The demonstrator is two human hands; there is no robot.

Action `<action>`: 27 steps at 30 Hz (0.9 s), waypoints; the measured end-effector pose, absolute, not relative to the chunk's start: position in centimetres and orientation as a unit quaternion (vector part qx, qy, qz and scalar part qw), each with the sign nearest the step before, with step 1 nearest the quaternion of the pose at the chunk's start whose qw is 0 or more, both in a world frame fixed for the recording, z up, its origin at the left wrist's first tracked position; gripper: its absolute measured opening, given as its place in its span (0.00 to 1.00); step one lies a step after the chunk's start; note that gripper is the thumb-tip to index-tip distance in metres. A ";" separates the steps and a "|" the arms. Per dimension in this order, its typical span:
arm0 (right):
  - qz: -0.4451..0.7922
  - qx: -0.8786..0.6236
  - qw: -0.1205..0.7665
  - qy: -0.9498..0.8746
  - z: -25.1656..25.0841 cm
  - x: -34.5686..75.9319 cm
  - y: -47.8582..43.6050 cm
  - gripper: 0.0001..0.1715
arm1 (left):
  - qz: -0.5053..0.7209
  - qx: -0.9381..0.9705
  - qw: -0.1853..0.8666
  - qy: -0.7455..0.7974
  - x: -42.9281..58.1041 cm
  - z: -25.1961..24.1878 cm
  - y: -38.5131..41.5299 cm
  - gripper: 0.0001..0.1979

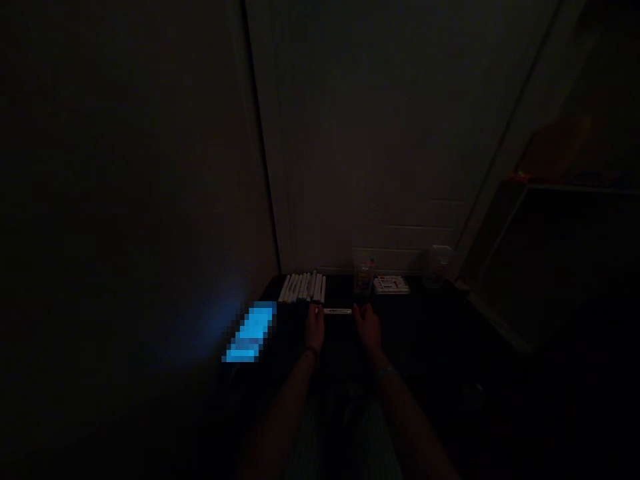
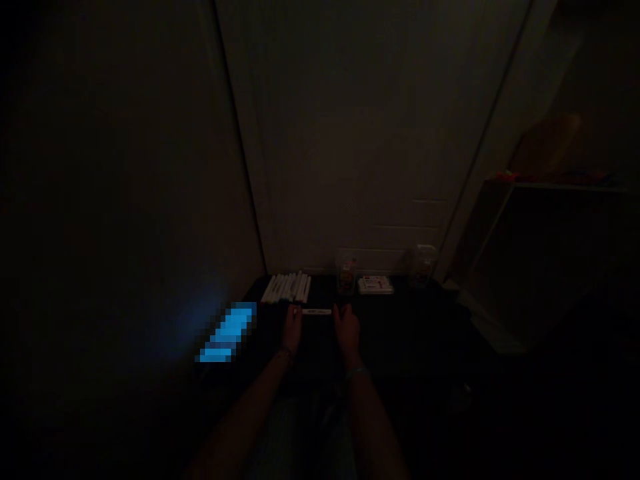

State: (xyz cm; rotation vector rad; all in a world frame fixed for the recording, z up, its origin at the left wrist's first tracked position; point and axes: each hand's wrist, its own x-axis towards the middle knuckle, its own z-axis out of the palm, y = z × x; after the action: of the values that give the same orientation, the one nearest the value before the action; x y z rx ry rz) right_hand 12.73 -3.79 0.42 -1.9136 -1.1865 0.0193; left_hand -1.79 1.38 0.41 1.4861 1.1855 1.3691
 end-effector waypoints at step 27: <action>-0.005 -0.764 0.418 -0.491 0.4 12.7 -3.8 0.23 | 0.494 0.624 0.320 0.514 -1.8 -0.2 1.8 0.17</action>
State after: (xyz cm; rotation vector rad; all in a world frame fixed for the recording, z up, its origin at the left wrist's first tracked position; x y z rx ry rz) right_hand 12.73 -3.81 0.41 -1.9168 -1.2312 -0.0136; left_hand -1.76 1.84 -0.21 1.6388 1.3515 1.2992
